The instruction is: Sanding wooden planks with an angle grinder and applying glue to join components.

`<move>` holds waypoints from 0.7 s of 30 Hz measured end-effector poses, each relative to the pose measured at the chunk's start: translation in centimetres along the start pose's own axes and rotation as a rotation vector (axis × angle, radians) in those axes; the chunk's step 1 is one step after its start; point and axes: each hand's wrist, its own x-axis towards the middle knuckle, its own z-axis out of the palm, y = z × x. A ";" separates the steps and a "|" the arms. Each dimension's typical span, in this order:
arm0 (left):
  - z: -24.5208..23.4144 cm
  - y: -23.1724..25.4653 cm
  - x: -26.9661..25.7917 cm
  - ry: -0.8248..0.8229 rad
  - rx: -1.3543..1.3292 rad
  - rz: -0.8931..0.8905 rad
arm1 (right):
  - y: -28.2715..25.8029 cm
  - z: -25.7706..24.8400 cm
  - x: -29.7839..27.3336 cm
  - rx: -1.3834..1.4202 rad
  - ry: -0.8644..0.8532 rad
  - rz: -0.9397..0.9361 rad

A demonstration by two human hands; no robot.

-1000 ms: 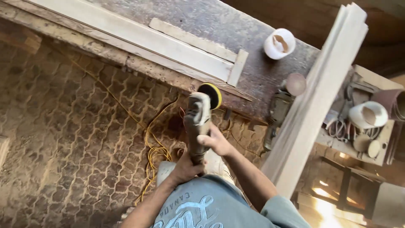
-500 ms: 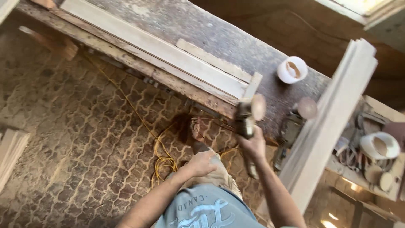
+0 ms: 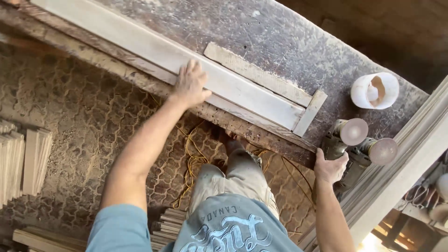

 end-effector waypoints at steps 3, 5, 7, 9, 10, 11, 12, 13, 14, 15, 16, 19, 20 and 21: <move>-2.5 -0.8 5.4 -0.102 0.076 0.004 | -1.3 -2.0 -0.8 -0.032 0.003 -0.003; -4.1 -1.5 7.9 -0.204 0.219 0.010 | -4.0 -4.2 -1.0 0.014 -0.140 -0.045; -3.2 -2.8 9.9 -0.361 0.178 -0.040 | -6.3 -5.3 -2.6 -0.041 -0.118 -0.059; -3.4 -3.7 11.4 -0.504 0.122 -0.069 | -7.1 -5.2 -4.3 -0.092 -0.069 -0.054; -3.6 -3.6 11.3 -0.584 0.186 -0.033 | -6.4 -4.7 -5.3 -0.052 0.162 -0.298; -3.7 -3.3 11.2 -0.667 0.249 0.001 | -5.5 -4.1 -6.2 -0.004 0.396 -0.539; -3.0 -3.9 10.5 -0.653 0.263 -0.011 | -8.2 -4.4 -7.5 0.017 0.403 -0.544; -2.3 -4.5 10.0 -0.600 0.223 0.020 | -10.8 -4.9 -8.7 0.245 0.114 -0.365; -1.6 -5.1 9.8 -0.549 0.190 0.067 | -13.3 -5.4 -10.5 0.468 -0.180 -0.177; -3.6 -4.4 8.5 -0.540 0.211 0.072 | -15.9 -5.6 -11.1 0.489 -0.172 -0.173; -5.4 -3.7 7.7 -0.510 -0.023 -0.010 | -18.7 -5.7 -11.7 0.532 -0.475 -0.004; -9.9 -2.6 5.1 -0.497 -0.348 -0.085 | -26.2 -4.0 -13.9 1.019 -0.927 0.358; -10.9 -2.3 3.7 -0.505 -0.457 -0.108 | -28.4 -3.1 -14.1 1.455 -1.070 0.534; -10.7 -1.5 1.2 -0.488 -0.468 -0.120 | -29.0 -3.3 -14.9 1.440 -1.083 0.517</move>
